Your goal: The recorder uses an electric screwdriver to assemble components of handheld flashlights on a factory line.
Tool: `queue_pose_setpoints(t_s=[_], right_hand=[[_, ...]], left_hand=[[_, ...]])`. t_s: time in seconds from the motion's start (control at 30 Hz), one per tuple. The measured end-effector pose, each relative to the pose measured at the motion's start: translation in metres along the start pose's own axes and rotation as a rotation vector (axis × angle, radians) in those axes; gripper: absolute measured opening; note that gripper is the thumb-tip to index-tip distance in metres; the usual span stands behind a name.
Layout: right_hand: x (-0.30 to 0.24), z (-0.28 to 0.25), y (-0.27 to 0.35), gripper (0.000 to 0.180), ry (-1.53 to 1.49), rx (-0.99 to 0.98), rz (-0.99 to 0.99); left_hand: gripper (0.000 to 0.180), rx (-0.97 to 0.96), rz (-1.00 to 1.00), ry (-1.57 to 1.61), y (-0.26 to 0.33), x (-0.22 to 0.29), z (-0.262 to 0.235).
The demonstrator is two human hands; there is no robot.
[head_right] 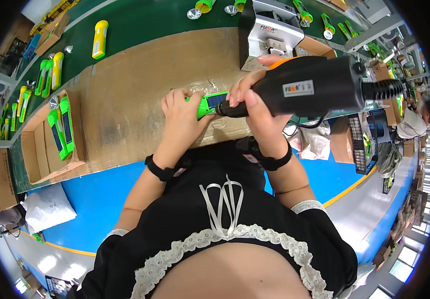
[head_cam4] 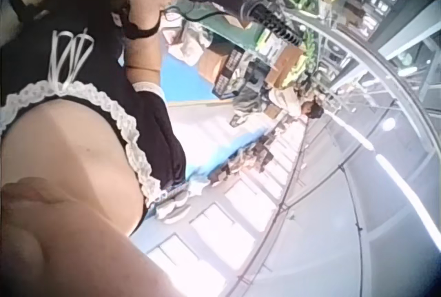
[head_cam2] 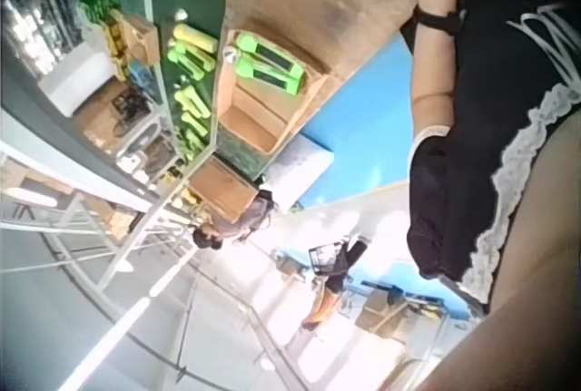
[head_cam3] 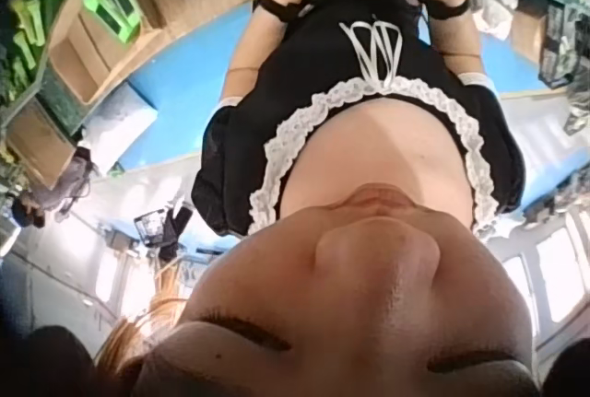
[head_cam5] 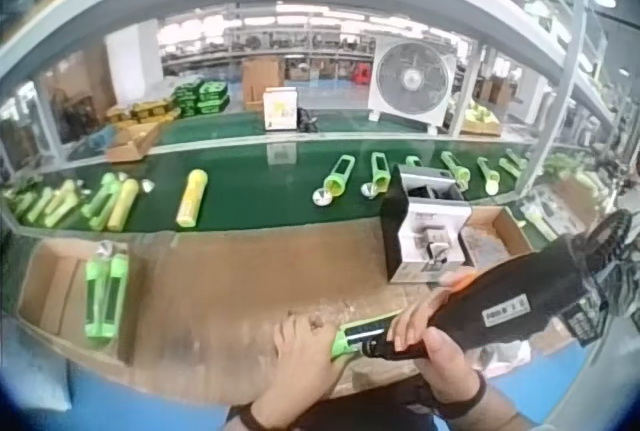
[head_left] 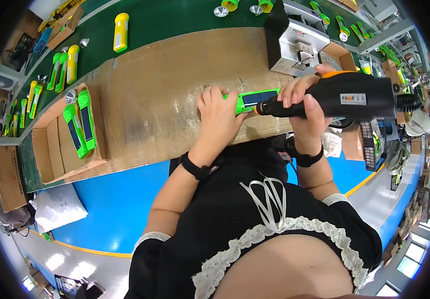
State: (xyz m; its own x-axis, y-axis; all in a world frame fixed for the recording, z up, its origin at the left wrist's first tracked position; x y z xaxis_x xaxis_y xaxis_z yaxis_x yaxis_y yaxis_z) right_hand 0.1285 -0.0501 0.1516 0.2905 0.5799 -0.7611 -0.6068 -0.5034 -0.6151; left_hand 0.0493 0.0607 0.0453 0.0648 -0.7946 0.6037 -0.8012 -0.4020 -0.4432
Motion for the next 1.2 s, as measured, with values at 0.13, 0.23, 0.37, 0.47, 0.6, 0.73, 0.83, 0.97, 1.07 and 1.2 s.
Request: queue_pose_setpoints(t_s=[0.13,0.23,0.37,0.47,0.6,0.73,0.83,0.97,1.07,1.2], right_hand=[[0.003,0.01,0.004,0.047,0.003,-0.04,-0.03],[0.007,0.013,0.005,0.046,-0.003,-0.037,-0.027],[0.01,0.012,0.008,0.045,0.035,-0.01,-0.03],[0.011,0.011,0.009,0.045,0.051,-0.016,-0.036],[0.011,0.011,0.01,0.051,0.116,-0.011,-0.009],[0.011,0.009,0.006,0.051,0.099,-0.007,-0.018],[0.016,0.01,0.003,0.051,0.124,-0.021,0.004],[0.02,0.015,0.007,0.05,0.191,-0.053,0.018],[0.024,0.021,0.012,0.05,0.266,-0.07,0.058],[0.033,0.032,0.015,0.051,0.424,-0.228,-0.033]], left_hand=[[0.049,0.023,-0.012,-0.019,0.002,0.001,-0.001],[0.051,0.024,-0.031,-0.045,0.002,-0.001,-0.001],[0.051,0.019,-0.042,-0.067,0.002,0.0,-0.004],[0.051,0.003,-0.042,-0.07,0.002,-0.002,-0.001],[0.051,0.002,-0.031,-0.059,0.001,-0.003,-0.001],[0.051,0.007,-0.024,-0.052,0.0,-0.002,-0.003],[0.05,0.001,-0.024,-0.047,-0.003,-0.002,-0.002],[0.052,-0.017,-0.018,-0.062,-0.006,-0.001,0.003],[0.052,-0.054,-0.027,-0.061,-0.006,-0.001,0.003],[0.043,-0.121,-0.043,-0.062,-0.002,-0.005,0.006]])
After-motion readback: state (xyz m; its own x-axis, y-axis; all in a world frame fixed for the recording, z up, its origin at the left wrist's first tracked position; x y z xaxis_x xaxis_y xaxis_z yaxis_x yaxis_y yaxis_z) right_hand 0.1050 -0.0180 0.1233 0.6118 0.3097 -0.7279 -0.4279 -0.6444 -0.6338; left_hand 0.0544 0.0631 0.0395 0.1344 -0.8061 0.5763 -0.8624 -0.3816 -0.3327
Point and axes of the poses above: each hand's wrist, its own y-axis away from the middle knuckle, its own z-axis out of the palm, x = y × z, the point moved 10 cm from there along -y, towards the middle knuckle, and after that the axes turned 9 degrees about y, right-handed, at the moved point
